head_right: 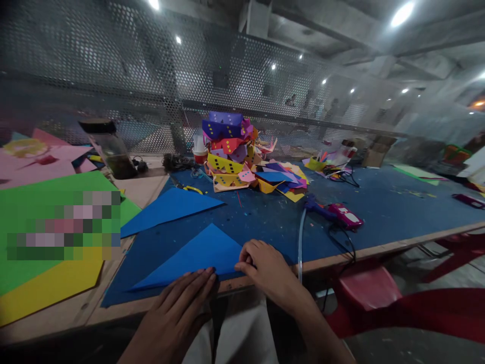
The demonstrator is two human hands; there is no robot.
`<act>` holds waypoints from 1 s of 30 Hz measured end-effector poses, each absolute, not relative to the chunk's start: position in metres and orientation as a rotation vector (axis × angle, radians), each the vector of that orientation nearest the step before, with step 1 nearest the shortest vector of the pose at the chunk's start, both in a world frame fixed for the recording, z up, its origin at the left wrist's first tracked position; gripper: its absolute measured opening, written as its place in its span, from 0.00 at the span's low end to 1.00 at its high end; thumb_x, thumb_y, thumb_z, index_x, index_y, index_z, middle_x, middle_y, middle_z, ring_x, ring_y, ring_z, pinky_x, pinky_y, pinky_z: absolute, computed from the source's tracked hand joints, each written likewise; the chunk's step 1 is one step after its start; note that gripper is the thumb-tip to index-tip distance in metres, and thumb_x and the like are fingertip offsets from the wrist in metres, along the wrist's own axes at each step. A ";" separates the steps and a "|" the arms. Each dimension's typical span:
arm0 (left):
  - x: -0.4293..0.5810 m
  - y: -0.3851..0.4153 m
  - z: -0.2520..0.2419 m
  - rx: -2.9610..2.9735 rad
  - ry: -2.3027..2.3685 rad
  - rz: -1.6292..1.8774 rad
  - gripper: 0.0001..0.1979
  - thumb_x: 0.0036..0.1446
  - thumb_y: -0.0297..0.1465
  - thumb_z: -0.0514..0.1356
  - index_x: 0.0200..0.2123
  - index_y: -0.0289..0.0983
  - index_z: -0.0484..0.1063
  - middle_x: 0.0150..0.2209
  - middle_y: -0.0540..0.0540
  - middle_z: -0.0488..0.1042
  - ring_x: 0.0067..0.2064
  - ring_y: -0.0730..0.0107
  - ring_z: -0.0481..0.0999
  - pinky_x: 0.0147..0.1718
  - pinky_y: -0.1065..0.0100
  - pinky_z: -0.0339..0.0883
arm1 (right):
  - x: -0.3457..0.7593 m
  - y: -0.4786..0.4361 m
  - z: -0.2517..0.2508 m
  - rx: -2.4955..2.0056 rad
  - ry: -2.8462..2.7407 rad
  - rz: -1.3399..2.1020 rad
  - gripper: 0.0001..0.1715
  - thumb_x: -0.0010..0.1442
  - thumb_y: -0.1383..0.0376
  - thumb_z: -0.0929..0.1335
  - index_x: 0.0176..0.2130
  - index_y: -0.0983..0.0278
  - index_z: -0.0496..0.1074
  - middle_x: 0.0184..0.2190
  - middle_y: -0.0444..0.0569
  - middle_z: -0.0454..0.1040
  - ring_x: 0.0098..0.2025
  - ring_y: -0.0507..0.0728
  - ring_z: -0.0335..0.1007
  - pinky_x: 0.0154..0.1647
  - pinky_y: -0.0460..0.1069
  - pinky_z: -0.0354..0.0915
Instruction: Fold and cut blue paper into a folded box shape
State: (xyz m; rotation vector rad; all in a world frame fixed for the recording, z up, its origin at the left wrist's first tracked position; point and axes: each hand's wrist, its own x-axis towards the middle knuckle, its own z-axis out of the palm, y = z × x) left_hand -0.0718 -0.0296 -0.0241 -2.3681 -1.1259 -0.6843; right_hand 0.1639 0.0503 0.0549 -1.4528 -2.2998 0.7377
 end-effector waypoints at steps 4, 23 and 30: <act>-0.065 -0.031 -0.026 -2.360 -1.256 -0.719 0.21 0.72 0.32 0.51 0.65 0.38 0.66 0.60 0.46 0.75 0.60 0.61 0.69 0.61 0.58 0.54 | 0.165 0.048 0.054 -1.441 -2.307 0.713 0.04 0.65 0.66 0.71 0.36 0.61 0.73 0.35 0.42 0.75 0.40 0.55 0.69 0.40 0.49 0.59; -0.054 -0.017 -0.054 -2.173 -1.172 -1.074 0.20 0.73 0.34 0.48 0.60 0.37 0.72 0.52 0.44 0.79 0.56 0.62 0.69 0.57 0.60 0.56 | -0.021 0.200 0.126 -1.329 -2.678 -0.030 0.14 0.72 0.64 0.65 0.52 0.67 0.74 0.51 0.58 0.77 0.55 0.64 0.73 0.55 0.56 0.66; -0.056 -0.012 -0.071 -2.078 -1.169 -0.824 0.20 0.69 0.38 0.55 0.61 0.42 0.71 0.54 0.43 0.76 0.56 0.59 0.69 0.53 0.61 0.62 | -0.026 0.221 0.090 -1.394 -2.826 -0.031 0.20 0.69 0.59 0.69 0.57 0.64 0.70 0.55 0.54 0.72 0.51 0.61 0.74 0.50 0.60 0.73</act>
